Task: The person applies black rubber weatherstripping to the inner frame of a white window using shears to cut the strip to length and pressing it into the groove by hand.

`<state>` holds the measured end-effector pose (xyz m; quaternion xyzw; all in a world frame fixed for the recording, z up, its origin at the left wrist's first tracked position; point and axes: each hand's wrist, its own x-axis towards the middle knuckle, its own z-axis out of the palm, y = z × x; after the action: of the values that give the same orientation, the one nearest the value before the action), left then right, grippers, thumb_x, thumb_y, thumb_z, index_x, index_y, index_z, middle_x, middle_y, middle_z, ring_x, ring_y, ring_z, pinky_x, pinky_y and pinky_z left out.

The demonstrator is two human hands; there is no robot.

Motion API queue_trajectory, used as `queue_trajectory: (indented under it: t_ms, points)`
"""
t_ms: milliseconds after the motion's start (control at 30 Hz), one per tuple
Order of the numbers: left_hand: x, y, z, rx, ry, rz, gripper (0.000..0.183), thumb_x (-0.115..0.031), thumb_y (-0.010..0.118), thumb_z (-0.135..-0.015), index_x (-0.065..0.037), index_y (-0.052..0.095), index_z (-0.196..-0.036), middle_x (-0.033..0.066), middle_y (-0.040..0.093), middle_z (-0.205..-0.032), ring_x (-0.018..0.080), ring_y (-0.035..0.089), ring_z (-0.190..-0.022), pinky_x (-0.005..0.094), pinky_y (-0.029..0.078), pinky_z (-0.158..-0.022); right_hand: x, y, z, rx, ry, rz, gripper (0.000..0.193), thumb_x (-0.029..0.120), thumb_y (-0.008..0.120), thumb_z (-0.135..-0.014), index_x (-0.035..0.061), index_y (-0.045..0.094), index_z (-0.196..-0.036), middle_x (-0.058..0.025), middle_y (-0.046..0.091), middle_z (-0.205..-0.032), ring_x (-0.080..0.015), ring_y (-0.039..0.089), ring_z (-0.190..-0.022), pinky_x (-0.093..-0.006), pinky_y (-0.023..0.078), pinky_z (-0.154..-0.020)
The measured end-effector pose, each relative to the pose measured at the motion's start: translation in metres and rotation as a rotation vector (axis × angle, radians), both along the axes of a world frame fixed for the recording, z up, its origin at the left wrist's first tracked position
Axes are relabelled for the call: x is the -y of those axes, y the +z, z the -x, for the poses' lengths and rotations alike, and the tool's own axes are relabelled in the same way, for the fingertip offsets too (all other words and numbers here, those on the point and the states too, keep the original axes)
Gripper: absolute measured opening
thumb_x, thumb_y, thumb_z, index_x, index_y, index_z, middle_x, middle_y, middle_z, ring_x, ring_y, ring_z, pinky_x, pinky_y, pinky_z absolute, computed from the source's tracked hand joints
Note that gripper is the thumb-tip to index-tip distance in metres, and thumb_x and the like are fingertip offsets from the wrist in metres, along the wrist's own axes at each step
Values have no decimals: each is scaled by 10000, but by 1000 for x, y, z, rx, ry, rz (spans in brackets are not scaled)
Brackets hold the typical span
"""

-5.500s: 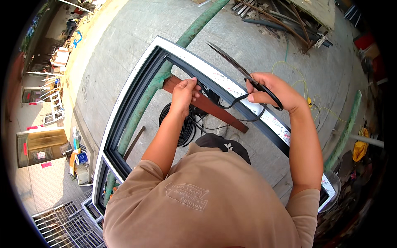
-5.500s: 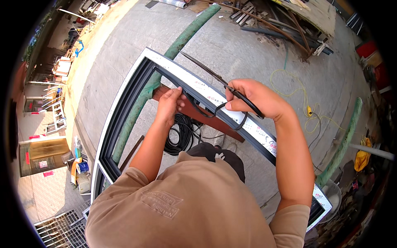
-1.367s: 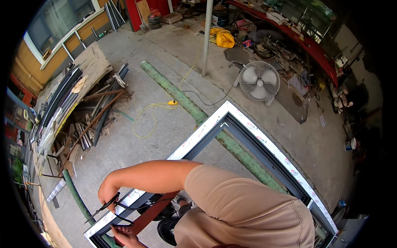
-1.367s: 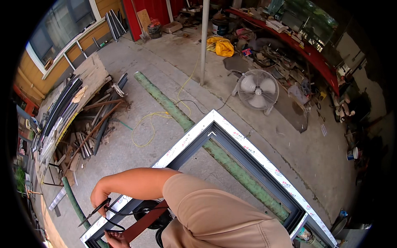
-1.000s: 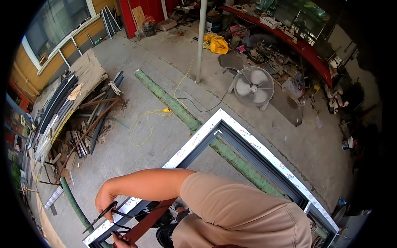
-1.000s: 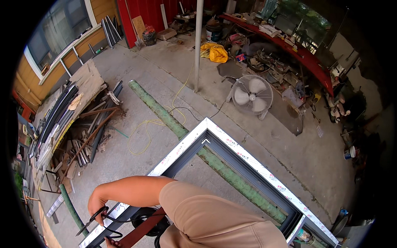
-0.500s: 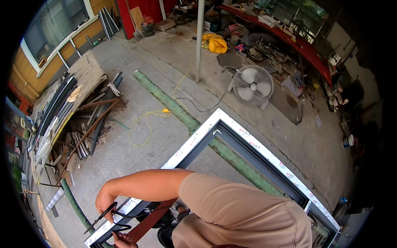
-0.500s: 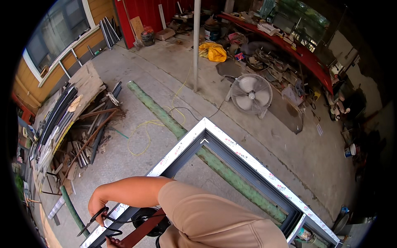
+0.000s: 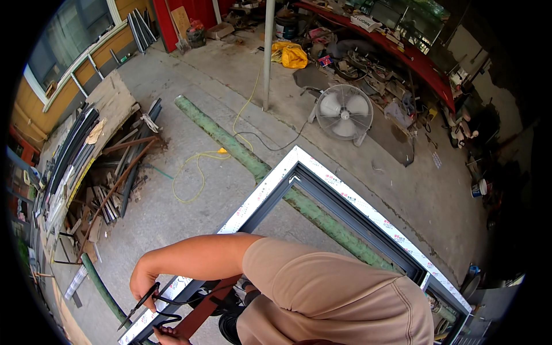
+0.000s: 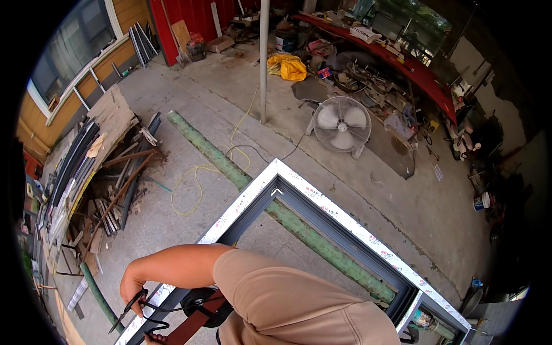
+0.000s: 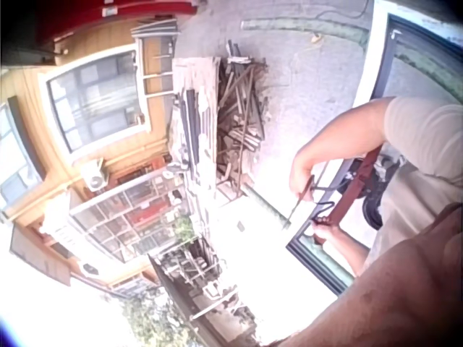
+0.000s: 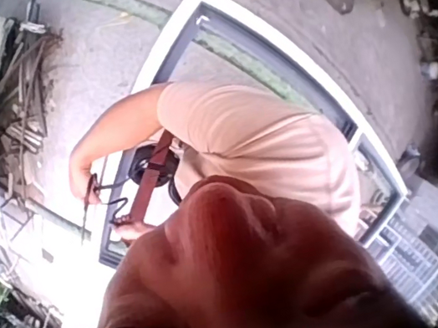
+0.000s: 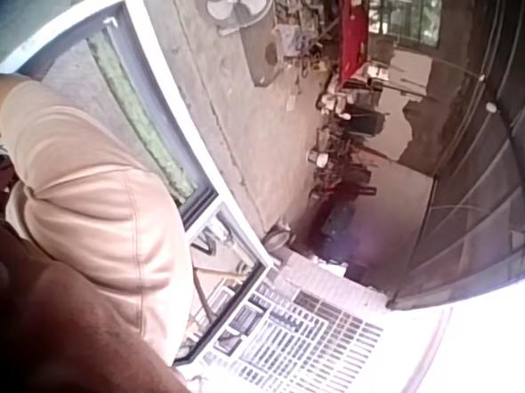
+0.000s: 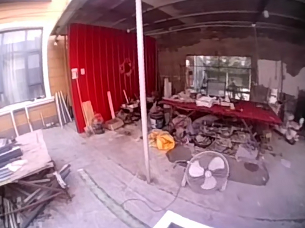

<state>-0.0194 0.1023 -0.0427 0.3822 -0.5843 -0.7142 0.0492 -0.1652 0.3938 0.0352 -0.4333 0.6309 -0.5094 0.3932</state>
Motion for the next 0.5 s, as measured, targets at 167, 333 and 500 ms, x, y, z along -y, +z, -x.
queue_trajectory:
  t_ms: [167,333,500]
  points:
    - [44,-59,8,-46,-17,-60,428,-420,616,-1146,-190,518,-799,-88,435,-664,60,364,-551,248,271,-500,-2,-2,-1,-27,-13,-15,328,339,952,-849,74,765,-796,11,671,-761,-125,574,-662,-306,421,-584]
    - [-23,12,-16,-77,-72,-169,372,-428,603,-1149,-176,541,-883,-42,491,-714,109,456,-595,273,341,-530,-22,28,-13,-163,-78,-89,485,379,891,-867,-36,779,-1091,-113,765,-926,-215,688,-817,-376,533,-722]
    - [-69,23,-33,-74,-127,-187,248,-291,626,-1138,-131,590,-952,15,572,-807,160,536,-692,316,417,-641,-41,40,-20,-103,-97,-165,439,413,871,-911,15,739,-1042,-41,692,-848,-161,617,-796,-363,477,-708]
